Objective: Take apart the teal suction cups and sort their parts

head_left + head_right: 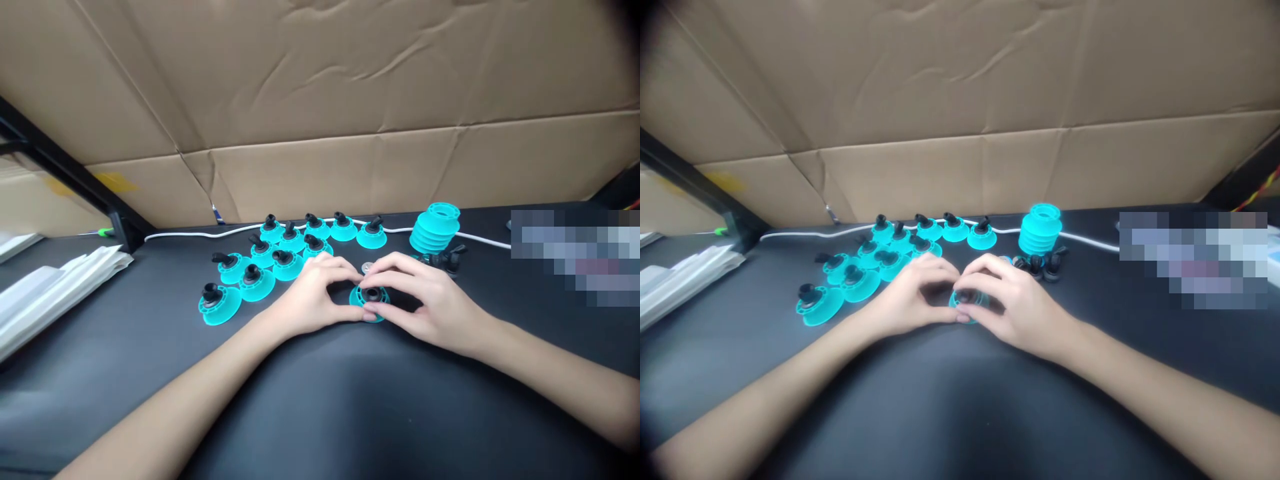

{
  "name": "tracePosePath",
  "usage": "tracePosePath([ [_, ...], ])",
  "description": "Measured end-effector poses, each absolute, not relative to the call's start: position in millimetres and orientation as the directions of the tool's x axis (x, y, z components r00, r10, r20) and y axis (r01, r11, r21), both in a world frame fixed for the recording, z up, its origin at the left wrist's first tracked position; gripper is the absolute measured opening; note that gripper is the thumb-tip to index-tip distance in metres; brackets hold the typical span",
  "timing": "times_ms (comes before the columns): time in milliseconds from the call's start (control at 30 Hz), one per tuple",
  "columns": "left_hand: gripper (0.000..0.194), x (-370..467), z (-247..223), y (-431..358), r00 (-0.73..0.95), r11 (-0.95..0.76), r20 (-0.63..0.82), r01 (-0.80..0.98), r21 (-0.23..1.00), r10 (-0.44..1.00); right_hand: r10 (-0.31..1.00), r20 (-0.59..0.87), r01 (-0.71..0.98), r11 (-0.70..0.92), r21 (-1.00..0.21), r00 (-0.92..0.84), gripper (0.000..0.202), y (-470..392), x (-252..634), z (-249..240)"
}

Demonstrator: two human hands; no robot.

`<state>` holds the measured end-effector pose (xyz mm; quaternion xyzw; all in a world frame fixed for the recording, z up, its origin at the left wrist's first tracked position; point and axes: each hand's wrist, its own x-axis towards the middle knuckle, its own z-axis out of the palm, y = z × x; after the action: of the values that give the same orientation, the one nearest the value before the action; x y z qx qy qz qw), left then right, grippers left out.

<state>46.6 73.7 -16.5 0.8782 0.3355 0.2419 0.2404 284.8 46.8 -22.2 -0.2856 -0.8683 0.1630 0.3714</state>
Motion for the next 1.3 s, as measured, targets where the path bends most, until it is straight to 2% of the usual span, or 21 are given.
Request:
tracePosePath([
  [167, 0.037, 45.8, -18.1, 74.0, 0.657, -0.660, 0.267, 0.471, 0.584, 0.705, 0.599, 0.565, 0.384, 0.799, -0.462, -0.568, 0.021, 47.6, 286.1, -22.1],
  [500, 0.035, 45.4, -17.0, 73.1, 0.652, -0.644, 0.246, 0.486, 0.591, 0.717, 0.616, 0.550, 0.376, 0.785, -0.493, -0.563, 0.021, 46.5, 285.0, -22.5],
  [667, 0.037, 45.5, -16.9, 73.2, 0.649, -0.645, 0.255, 0.477, 0.596, 0.716, 0.612, 0.579, 0.395, 0.791, -0.468, -0.539, 0.017, 46.8, 282.6, -22.7],
  [933, 0.036, 44.7, -18.4, 74.4, 0.649, -0.651, 0.260, 0.483, 0.585, 0.715, 0.623, 0.534, 0.364, 0.776, -0.515, -0.571, 0.026, 43.5, 285.5, -19.4],
  [1133, 0.036, 46.2, -16.6, 73.6, 0.653, -0.655, 0.263, 0.477, 0.586, 0.711, 0.627, 0.574, 0.412, 0.779, -0.473, -0.527, 0.015, 44.5, 279.6, -22.7],
  [1300, 0.038, 46.3, -16.6, 73.9, 0.647, -0.655, 0.268, 0.480, 0.583, 0.713, 0.641, 0.565, 0.410, 0.767, -0.494, -0.519, 0.017, 44.7, 281.6, -22.1],
])
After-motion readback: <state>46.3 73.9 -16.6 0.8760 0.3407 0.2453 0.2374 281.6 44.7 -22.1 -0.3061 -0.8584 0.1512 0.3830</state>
